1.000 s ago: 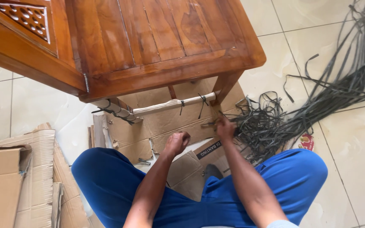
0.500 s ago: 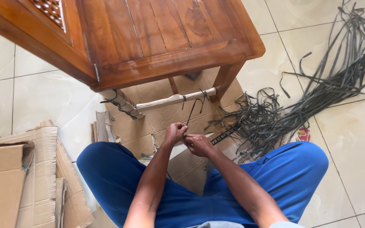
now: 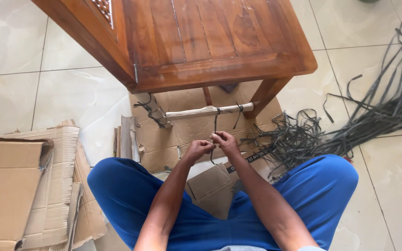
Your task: Wrapping wooden chair legs with cardboard and securing them with plastic strips.
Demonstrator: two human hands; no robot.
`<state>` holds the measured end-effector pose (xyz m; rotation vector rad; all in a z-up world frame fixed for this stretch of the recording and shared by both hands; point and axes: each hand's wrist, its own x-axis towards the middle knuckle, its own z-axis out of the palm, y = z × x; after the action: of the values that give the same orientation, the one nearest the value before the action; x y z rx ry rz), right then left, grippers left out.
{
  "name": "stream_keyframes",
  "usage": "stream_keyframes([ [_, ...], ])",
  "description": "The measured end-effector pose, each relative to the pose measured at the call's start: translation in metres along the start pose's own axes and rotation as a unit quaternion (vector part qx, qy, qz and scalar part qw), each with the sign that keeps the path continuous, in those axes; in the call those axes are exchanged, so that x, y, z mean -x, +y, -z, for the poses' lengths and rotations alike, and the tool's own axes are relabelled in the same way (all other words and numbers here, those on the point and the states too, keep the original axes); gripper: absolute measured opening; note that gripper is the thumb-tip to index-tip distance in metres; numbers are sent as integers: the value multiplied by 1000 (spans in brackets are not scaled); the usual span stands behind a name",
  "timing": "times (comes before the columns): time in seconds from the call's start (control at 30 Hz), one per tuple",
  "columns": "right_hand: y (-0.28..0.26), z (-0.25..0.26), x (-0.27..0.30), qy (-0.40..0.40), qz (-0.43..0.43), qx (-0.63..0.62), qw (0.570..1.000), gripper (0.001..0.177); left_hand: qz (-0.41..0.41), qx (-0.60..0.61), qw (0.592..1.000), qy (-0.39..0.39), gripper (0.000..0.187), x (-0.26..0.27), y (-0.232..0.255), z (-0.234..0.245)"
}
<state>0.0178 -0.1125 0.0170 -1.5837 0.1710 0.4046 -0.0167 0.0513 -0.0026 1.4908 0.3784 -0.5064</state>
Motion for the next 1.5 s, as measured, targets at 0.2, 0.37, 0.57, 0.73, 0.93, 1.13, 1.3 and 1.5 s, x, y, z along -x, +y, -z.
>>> stream_keyframes([
  [0.2,-14,-24,3,24,-62,-16,998,20,-45,-279,957,63,23,0,7,19],
  [0.37,25,-22,-18,45,-155,-8,987,14,-117,-394,894,178,19,-19,28,39],
  [0.57,60,-35,-47,25,-256,-8,966,10,-297,-415,832,218,35,-34,78,52],
  [0.73,0,-50,-54,61,-270,-139,951,5,-324,-366,857,163,37,-61,76,61],
  [0.93,-29,-53,-75,50,-213,-249,943,20,-358,-349,851,160,13,-81,83,73],
  [1.13,11,-46,-117,25,-256,-285,923,3,-215,-332,905,155,21,-92,99,76],
  [1.3,19,-44,-126,-8,-271,-301,914,4,-53,-453,881,125,59,-134,85,66],
  [1.5,6,-44,-114,-16,-267,-271,925,4,-21,-375,908,183,59,-144,81,66],
])
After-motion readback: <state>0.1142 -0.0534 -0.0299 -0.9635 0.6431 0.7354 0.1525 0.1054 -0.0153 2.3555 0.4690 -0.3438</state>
